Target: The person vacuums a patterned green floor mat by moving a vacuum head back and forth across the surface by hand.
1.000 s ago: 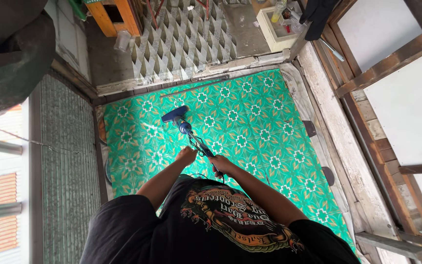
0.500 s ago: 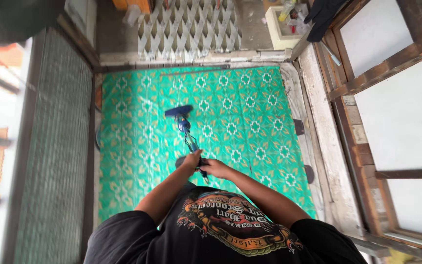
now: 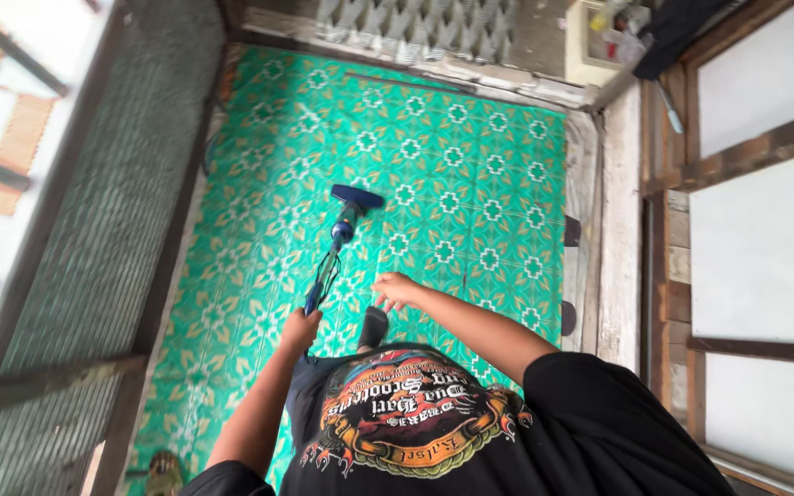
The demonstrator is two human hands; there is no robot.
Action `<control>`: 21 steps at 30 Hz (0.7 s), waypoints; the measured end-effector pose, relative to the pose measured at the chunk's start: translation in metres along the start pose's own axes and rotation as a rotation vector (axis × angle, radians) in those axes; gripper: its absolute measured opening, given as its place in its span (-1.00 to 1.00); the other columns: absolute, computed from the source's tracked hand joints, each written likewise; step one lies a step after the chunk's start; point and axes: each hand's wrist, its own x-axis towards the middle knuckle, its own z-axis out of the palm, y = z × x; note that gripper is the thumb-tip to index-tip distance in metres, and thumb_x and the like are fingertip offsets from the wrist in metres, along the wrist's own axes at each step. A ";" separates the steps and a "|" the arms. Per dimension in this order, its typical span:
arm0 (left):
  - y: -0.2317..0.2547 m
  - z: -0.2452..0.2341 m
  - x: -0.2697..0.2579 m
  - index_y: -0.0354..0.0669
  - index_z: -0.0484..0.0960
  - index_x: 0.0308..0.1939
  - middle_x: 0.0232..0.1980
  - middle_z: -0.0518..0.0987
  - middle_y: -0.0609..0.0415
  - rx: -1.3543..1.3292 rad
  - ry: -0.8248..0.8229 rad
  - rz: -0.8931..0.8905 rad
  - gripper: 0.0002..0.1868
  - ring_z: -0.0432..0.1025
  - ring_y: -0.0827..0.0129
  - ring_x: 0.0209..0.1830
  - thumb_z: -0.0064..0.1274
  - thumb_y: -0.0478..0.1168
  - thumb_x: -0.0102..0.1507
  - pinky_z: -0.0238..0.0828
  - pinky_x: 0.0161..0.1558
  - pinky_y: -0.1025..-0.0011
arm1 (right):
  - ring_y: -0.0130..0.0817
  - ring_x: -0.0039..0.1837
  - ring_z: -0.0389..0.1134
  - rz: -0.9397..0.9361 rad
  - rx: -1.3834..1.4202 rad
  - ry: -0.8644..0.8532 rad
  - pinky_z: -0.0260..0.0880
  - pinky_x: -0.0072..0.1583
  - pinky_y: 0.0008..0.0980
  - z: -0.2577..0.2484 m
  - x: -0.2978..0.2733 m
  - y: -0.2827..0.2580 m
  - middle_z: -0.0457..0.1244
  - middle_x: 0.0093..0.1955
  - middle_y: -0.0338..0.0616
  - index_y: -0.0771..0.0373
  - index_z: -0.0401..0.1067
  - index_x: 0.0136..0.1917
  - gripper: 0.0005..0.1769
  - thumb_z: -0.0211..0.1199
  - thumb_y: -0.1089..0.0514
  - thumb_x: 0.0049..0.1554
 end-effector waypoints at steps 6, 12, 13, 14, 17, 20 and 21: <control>-0.098 -0.001 -0.092 -0.35 0.63 -0.06 -0.22 0.66 -0.38 0.090 0.155 0.067 -0.46 0.59 -0.21 -0.13 0.06 0.11 0.19 0.48 -0.03 -0.02 | -0.35 -0.16 0.44 -0.144 -0.154 -0.125 0.31 -0.24 -0.37 0.097 -0.013 0.011 0.44 0.05 -0.11 0.06 0.25 0.47 -0.41 0.11 -0.08 0.21; -0.211 0.019 -0.184 -0.31 0.62 -0.08 -0.23 0.67 -0.35 -0.006 0.186 -0.004 -0.48 0.60 -0.18 -0.16 0.06 0.12 0.22 0.49 -0.08 -0.03 | -0.31 -0.16 0.35 -0.373 -0.418 -0.245 0.37 -0.16 -0.33 0.239 -0.032 0.066 0.38 -0.05 0.06 0.12 0.30 0.55 -0.27 0.34 0.03 0.14; -0.226 0.024 -0.197 -0.31 0.62 -0.08 -0.23 0.66 -0.35 -0.013 0.205 -0.012 -0.49 0.59 -0.19 -0.16 0.07 0.12 0.22 0.49 -0.08 -0.03 | -0.30 -0.11 0.37 -0.404 -0.421 -0.310 0.38 -0.11 -0.31 0.260 -0.033 0.075 0.40 -0.04 0.05 0.12 0.28 0.56 -0.28 0.31 0.03 0.16; -0.242 0.031 -0.214 -0.31 0.62 -0.08 -0.22 0.66 -0.36 -0.012 0.217 -0.020 -0.49 0.58 -0.20 -0.15 0.08 0.12 0.21 0.48 -0.08 -0.03 | -0.28 -0.07 0.39 -0.431 -0.412 -0.371 0.40 -0.06 -0.29 0.280 -0.038 0.090 0.42 -0.03 0.05 0.11 0.26 0.57 -0.29 0.27 0.03 0.18; -0.281 0.048 -0.261 -0.31 0.61 -0.11 -0.24 0.65 -0.37 -0.023 0.231 -0.063 -0.51 0.58 -0.22 -0.16 0.08 0.10 0.22 0.49 -0.08 -0.04 | -0.11 0.18 0.39 -0.666 -0.566 -0.423 0.39 0.15 -0.17 0.338 -0.057 0.126 0.39 0.18 0.09 0.15 0.29 0.54 -0.34 0.29 0.09 0.19; -0.295 0.054 -0.277 -0.32 0.58 -0.12 -0.23 0.64 -0.38 -0.017 0.236 -0.117 -0.51 0.56 -0.26 -0.15 0.07 0.11 0.22 0.46 -0.09 -0.08 | -0.04 0.27 0.41 -0.632 -0.740 -0.423 0.40 0.26 -0.14 0.365 -0.072 0.137 0.38 0.23 0.10 0.18 0.19 0.57 -0.27 0.26 0.09 0.17; -0.299 0.059 -0.285 -0.32 0.57 -0.12 -0.22 0.63 -0.38 -0.009 0.231 -0.143 -0.50 0.55 -0.28 -0.14 0.07 0.11 0.23 0.45 -0.09 -0.09 | -0.05 0.27 0.43 -0.554 -0.781 -0.432 0.41 0.27 -0.15 0.371 -0.081 0.142 0.39 0.21 0.09 0.18 0.14 0.59 -0.23 0.23 0.07 0.16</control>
